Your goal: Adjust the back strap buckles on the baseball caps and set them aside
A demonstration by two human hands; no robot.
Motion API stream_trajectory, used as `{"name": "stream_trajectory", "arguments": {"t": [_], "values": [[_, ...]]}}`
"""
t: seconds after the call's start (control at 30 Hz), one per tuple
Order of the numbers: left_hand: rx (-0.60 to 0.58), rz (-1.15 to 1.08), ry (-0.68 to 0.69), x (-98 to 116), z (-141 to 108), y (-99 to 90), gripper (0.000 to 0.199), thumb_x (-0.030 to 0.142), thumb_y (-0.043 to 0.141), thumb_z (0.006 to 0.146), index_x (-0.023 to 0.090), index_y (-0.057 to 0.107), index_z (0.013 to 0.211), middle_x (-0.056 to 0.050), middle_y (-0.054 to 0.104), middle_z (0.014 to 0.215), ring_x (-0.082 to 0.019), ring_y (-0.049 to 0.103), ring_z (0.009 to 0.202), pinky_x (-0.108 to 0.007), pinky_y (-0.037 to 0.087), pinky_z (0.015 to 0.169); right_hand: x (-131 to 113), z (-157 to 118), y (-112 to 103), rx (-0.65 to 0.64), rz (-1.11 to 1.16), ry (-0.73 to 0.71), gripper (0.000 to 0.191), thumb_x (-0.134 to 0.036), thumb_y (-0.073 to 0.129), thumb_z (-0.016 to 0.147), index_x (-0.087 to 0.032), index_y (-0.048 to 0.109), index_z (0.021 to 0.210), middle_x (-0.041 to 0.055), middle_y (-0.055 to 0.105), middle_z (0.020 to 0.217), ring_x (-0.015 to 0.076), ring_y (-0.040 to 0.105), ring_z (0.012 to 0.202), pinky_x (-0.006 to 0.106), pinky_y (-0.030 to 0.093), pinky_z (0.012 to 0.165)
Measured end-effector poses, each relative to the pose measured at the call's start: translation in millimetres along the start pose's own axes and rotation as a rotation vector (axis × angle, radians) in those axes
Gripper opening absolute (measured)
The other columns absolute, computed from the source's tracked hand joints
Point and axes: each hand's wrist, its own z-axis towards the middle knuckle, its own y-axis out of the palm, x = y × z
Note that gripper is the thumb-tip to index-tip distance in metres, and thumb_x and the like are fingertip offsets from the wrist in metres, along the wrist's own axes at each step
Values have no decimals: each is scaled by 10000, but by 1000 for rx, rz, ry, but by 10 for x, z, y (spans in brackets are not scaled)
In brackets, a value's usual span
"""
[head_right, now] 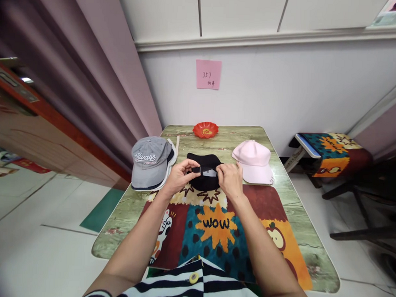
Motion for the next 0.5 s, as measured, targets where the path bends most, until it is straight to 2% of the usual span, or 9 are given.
{"name": "stream_trajectory", "arguments": {"t": [0.07, 0.17, 0.27, 0.37, 0.43, 0.5], "values": [[6, 0, 6, 4, -4, 16, 274, 278, 781, 755, 166, 663, 975, -39, 685, 892, -143, 649, 830, -253, 518, 763, 21, -34, 89, 119, 8, 111, 262, -285, 453, 957, -218, 667, 821, 80, 720, 817, 241, 629, 804, 426, 431, 927], [37, 6, 6, -7, -15, 33, 264, 269, 768, 760, 172, 661, 981, -44, 688, 915, -151, 656, 866, -264, 527, 799, 68, -72, 210, 222, 257, 304, 285, -340, 432, 947, -230, 640, 786, 76, 710, 765, 230, 602, 691, 348, 472, 728], [66, -2, -5, -31, -31, 18, 259, 272, 755, 775, 174, 647, 990, -42, 688, 903, -151, 663, 866, -263, 531, 796, 127, -85, 242, 238, 456, 360, 363, -404, 365, 972, -218, 652, 852, 74, 732, 797, 231, 656, 748, 349, 515, 717], [60, 13, 9, -38, -49, -41, 253, 266, 738, 799, 176, 642, 1015, -46, 701, 930, -157, 678, 888, -278, 536, 825, 179, -100, 123, 143, 555, 294, 397, -450, 357, 1002, -189, 647, 1077, 101, 761, 940, 243, 708, 932, 382, 549, 813], [24, 77, 36, -32, -61, -98, 302, 262, 752, 798, 184, 649, 1072, -55, 712, 982, -170, 686, 929, -303, 534, 867, 230, -125, -18, -2, 537, 180, 426, -491, 522, 952, -201, 594, 1256, 130, 733, 1158, 273, 674, 1121, 437, 523, 943], [-41, 201, 83, -31, -72, -156, 371, 255, 779, 783, 199, 660, 1130, -71, 716, 1069, -197, 676, 1015, -344, 515, 934, 310, -158, -158, -162, 385, 33, 630, -510, 703, 838, -240, 527, 1379, 141, 642, 1353, 314, 580, 1288, 522, 423, 1084]]}}
